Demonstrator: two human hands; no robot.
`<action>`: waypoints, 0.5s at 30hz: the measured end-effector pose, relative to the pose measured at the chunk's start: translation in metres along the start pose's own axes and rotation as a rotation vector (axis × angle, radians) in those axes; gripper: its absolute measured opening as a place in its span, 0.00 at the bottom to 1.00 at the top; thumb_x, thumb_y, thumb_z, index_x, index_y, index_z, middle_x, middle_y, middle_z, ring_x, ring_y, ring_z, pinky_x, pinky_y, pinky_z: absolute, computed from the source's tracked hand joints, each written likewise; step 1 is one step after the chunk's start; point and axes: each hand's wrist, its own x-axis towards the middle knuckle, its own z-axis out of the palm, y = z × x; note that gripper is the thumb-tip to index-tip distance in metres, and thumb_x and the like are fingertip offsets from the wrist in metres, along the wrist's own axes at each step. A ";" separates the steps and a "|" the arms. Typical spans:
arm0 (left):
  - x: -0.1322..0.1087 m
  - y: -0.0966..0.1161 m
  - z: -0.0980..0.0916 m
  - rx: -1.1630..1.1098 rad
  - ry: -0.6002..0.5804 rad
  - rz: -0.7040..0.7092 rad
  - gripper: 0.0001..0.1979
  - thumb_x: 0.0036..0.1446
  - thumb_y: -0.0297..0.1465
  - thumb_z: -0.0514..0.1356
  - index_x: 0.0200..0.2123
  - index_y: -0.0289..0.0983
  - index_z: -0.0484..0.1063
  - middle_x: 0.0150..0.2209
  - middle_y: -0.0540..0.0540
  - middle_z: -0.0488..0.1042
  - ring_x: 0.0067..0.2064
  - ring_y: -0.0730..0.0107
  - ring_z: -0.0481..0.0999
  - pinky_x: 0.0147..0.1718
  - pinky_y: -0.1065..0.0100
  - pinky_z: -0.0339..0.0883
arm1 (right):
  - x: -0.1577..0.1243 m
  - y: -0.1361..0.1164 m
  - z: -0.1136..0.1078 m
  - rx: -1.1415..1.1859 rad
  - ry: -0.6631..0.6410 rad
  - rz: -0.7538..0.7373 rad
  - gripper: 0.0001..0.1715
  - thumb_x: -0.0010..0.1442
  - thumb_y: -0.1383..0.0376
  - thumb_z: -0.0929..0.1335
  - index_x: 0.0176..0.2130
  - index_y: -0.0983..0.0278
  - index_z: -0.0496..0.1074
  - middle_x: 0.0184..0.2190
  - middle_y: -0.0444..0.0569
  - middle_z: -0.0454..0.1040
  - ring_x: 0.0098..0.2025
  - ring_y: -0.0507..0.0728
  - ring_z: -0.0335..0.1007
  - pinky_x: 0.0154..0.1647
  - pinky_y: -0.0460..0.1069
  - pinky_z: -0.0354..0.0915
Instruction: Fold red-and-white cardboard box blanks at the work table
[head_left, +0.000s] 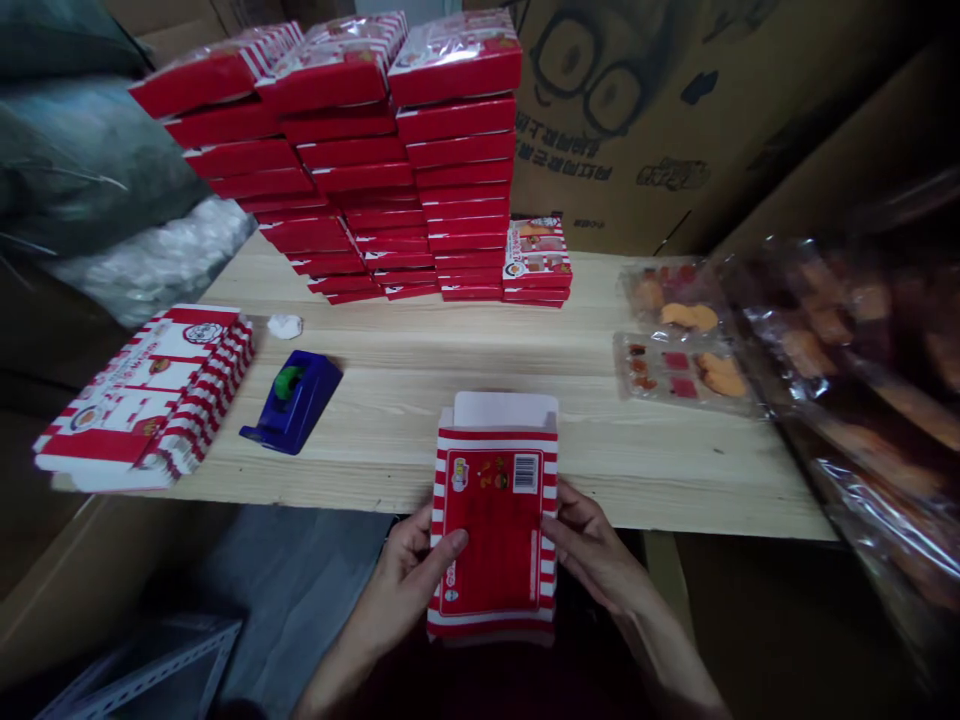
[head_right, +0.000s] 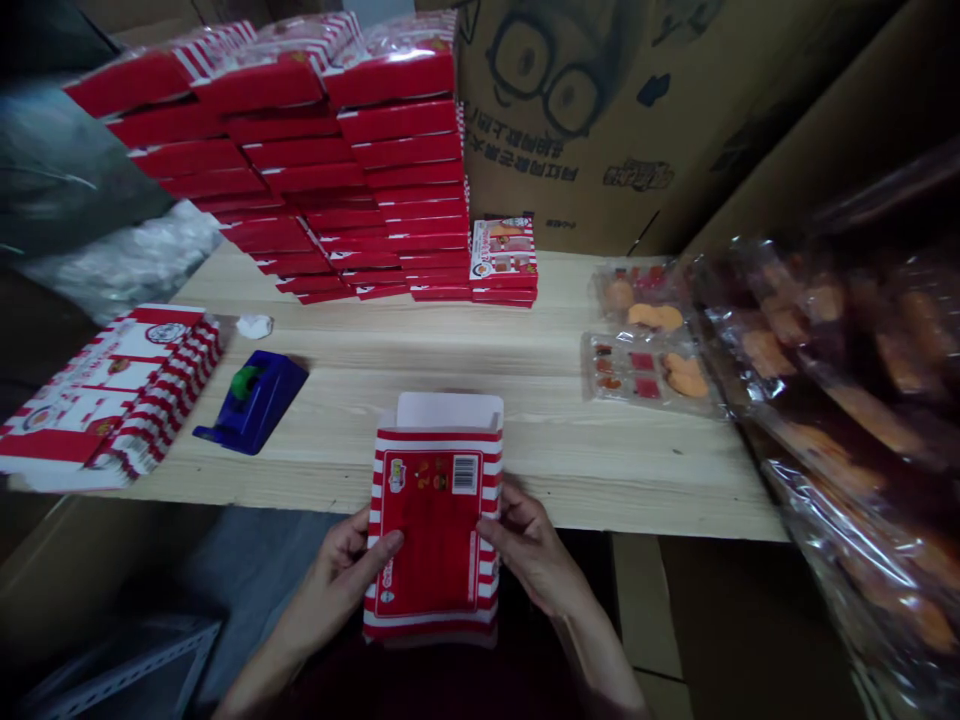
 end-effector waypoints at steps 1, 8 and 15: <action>0.002 0.001 -0.002 0.003 0.014 0.023 0.22 0.65 0.41 0.65 0.59 0.41 0.75 0.53 0.40 0.82 0.52 0.51 0.83 0.48 0.57 0.79 | 0.001 0.002 0.000 0.011 0.017 0.005 0.24 0.60 0.56 0.77 0.55 0.51 0.78 0.57 0.49 0.80 0.58 0.62 0.77 0.64 0.62 0.67; 0.030 0.011 -0.024 0.041 0.299 0.357 0.23 0.62 0.36 0.68 0.59 0.42 0.73 0.59 0.40 0.78 0.59 0.58 0.79 0.59 0.60 0.72 | -0.005 0.022 0.000 -0.097 -0.028 0.066 0.25 0.66 0.55 0.73 0.61 0.48 0.74 0.61 0.48 0.77 0.64 0.62 0.72 0.64 0.59 0.68; 0.034 -0.003 -0.031 0.109 0.294 0.283 0.16 0.62 0.38 0.68 0.50 0.38 0.79 0.50 0.40 0.83 0.49 0.60 0.84 0.49 0.64 0.76 | -0.012 0.032 -0.005 -0.308 -0.013 0.009 0.24 0.67 0.55 0.72 0.61 0.52 0.75 0.63 0.50 0.75 0.64 0.64 0.71 0.68 0.63 0.62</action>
